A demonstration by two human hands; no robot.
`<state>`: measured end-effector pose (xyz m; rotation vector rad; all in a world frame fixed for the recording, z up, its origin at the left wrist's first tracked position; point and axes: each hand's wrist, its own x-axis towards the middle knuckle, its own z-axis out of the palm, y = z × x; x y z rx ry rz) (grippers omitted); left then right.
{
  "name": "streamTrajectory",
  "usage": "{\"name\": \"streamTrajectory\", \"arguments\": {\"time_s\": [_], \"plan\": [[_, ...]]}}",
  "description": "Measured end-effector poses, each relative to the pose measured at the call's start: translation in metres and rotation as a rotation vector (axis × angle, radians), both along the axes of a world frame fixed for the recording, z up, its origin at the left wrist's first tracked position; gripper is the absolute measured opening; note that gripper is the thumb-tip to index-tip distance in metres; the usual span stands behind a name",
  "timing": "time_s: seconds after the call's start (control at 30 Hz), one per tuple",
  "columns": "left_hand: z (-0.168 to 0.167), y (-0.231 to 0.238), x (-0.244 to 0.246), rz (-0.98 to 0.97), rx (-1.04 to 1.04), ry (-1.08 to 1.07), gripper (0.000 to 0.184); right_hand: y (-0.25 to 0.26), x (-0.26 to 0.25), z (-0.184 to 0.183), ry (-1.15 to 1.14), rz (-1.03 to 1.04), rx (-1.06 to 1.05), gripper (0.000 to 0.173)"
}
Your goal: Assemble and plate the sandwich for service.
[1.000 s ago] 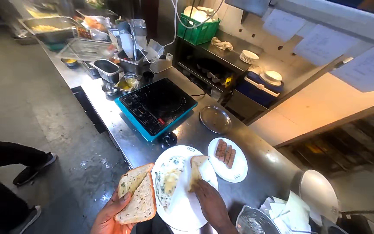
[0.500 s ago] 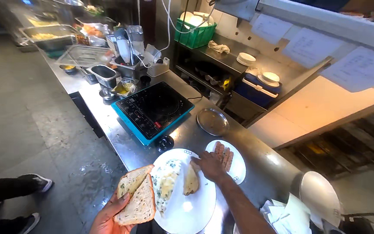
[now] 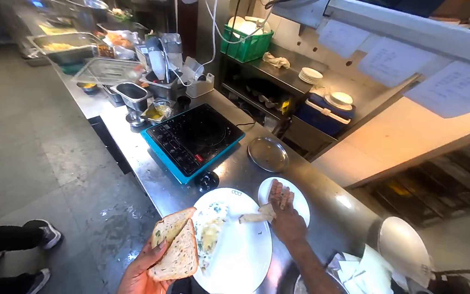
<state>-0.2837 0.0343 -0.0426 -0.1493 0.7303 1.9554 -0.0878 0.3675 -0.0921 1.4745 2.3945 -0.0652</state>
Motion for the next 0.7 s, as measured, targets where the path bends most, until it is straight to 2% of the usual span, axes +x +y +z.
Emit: {"name": "streamTrajectory", "arguments": {"time_s": [0.13,0.27,0.33,0.4,0.47,0.53,0.63,0.7], "plan": [[0.002,0.007,-0.001,-0.017,-0.008,-0.002,0.032,-0.005,0.000,0.003,0.075,-0.046,0.009,0.074],[0.001,0.007,-0.002,-0.017,-0.008,-0.021,0.037,-0.012,0.005,-0.009,0.112,-0.056,0.167,0.070],[0.000,0.006,-0.002,-0.011,-0.015,-0.030,0.036,-0.012,0.011,-0.011,0.263,-0.143,0.155,0.065],[-0.002,0.004,-0.003,-0.008,-0.014,-0.033,0.036,-0.013,0.019,-0.013,0.635,-0.230,0.023,0.065],[-0.004,0.003,-0.004,-0.004,-0.014,-0.037,0.035,-0.022,0.024,-0.018,1.152,-0.315,-0.271,0.068],[-0.004,0.003,-0.006,0.001,-0.021,-0.044,0.034,-0.038,0.029,-0.018,1.455,-0.367,-0.566,0.072],[-0.004,0.003,-0.008,0.000,-0.024,-0.046,0.032,-0.054,0.036,-0.030,1.509,-0.384,-0.659,0.071],[-0.005,0.004,-0.009,-0.004,-0.027,-0.040,0.032,-0.062,0.035,-0.035,1.515,-0.408,-0.647,0.081]]}}
